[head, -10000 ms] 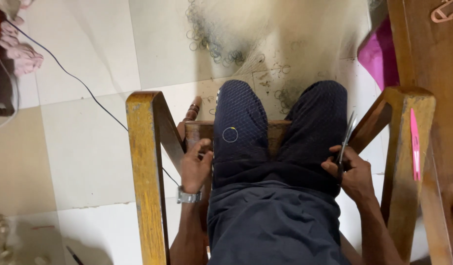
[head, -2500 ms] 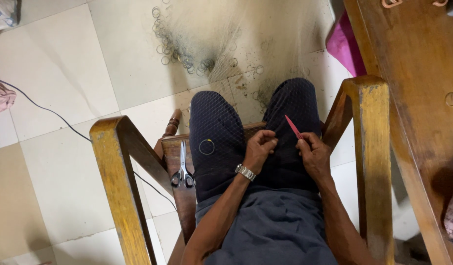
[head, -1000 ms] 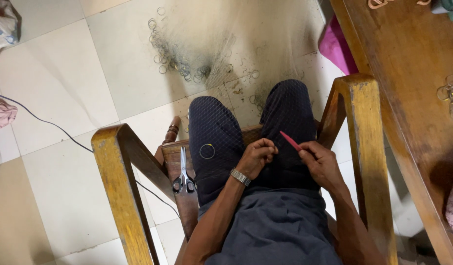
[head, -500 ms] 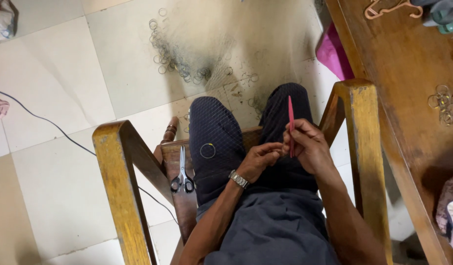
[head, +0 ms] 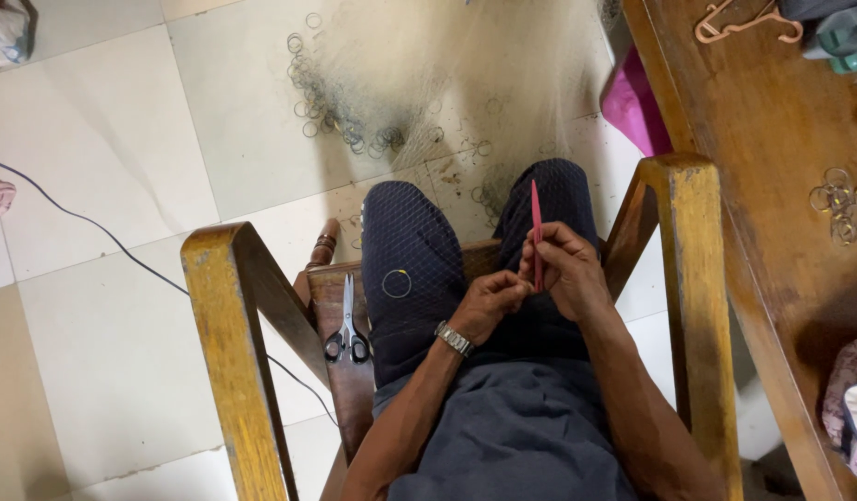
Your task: Repairing a fishing net using scissors and a net needle.
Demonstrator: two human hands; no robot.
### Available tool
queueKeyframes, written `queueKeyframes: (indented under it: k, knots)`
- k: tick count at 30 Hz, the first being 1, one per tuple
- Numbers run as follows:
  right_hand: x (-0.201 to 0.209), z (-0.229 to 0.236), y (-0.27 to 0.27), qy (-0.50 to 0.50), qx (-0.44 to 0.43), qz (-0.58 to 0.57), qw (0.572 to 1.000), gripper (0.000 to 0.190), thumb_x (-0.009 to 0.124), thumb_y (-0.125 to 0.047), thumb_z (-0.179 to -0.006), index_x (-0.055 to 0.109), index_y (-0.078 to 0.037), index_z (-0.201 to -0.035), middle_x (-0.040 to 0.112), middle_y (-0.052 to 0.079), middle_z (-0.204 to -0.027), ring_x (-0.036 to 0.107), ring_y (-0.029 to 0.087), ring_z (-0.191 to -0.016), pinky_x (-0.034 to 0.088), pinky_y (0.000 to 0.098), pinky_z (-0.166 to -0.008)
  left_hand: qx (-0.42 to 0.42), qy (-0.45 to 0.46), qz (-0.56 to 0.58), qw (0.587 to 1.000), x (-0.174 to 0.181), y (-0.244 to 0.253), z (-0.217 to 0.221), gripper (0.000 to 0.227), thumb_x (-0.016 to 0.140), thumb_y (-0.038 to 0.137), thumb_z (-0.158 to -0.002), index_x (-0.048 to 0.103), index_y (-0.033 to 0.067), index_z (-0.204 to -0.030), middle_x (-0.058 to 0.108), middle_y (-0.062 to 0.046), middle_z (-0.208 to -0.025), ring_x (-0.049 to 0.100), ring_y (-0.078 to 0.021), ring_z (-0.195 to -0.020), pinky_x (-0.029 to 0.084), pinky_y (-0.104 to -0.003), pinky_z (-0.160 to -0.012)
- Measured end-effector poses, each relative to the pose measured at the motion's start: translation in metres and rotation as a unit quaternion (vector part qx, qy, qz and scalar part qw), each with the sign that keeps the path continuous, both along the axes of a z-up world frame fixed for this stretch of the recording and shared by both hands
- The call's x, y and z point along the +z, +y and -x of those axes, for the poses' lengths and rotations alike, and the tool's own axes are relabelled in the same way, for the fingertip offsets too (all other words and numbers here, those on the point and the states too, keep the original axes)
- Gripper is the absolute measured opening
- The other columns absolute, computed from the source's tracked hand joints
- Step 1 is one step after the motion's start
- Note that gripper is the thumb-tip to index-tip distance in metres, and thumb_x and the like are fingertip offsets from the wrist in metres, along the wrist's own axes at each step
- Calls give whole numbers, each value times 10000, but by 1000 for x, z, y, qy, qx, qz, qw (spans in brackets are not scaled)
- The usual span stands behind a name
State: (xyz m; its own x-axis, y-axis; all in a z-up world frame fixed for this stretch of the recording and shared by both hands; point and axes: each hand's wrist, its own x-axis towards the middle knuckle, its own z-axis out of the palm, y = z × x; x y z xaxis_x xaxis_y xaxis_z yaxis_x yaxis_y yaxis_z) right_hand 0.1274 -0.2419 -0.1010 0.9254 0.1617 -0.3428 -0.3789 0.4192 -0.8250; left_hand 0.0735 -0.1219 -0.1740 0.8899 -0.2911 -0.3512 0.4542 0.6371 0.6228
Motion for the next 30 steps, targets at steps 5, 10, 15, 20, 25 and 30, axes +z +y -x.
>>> queueKeyframes:
  k: [5, 10, 15, 20, 25, 30]
  knots:
    - [-4, 4, -9, -4, 2, 37, 999, 185, 498, -20, -860, 538, 24, -1034, 621, 162, -761, 652, 218, -583, 548, 326, -444, 15, 37, 17, 999, -3, -1, -2, 126, 637, 58, -822, 618, 37, -945, 607, -84, -775, 576, -101, -590, 488, -187, -539]
    - [-4, 8, -20, 23, 3, -5, 1000, 177, 514, -53, -856, 538, 1, -1023, 600, 125, -748, 642, 190, -591, 553, 305, -473, 13, 36, 8, 999, -4, -4, -2, 157, 630, 66, -826, 600, 40, -978, 623, -94, -820, 590, -95, -592, 498, -183, -532]
    - [9, 16, -38, 52, 6, -68, 996, 140, 490, -113, -884, 526, -28, -990, 489, 72, -642, 473, 137, -479, 383, 211, -404, 12, 34, -20, 999, -1, -5, -1, 117, 619, 58, -830, 604, 49, -946, 645, -89, -799, 583, -74, -583, 488, -158, -522]
    - [33, 23, -69, -43, -13, -153, 987, 253, 505, -268, -906, 533, -44, -1018, 360, 21, -603, 321, 87, -457, 307, 178, -389, 1, 19, -38, 999, 4, -5, -3, 50, 634, 76, -820, 604, 60, -857, 643, -90, -796, 547, -62, -587, 461, -150, -525]
    - [48, 17, -76, -81, 7, -178, 981, 254, 494, -242, -910, 505, -10, -1014, 377, 63, -629, 344, 102, -450, 332, 201, -371, -2, -8, -41, 999, 13, -3, -4, 98, 641, 81, -832, 608, 52, -919, 654, -104, -814, 559, -77, -603, 478, -171, -540]
    - [25, 17, -55, -31, 35, -110, 993, 271, 489, -250, -909, 505, -3, -1019, 403, 59, -616, 344, 87, -438, 306, 187, -366, -5, -36, -18, 999, 21, 3, -2, 235, 604, 72, -866, 595, 33, -1097, 664, -116, -868, 561, -67, -631, 488, -166, -574]
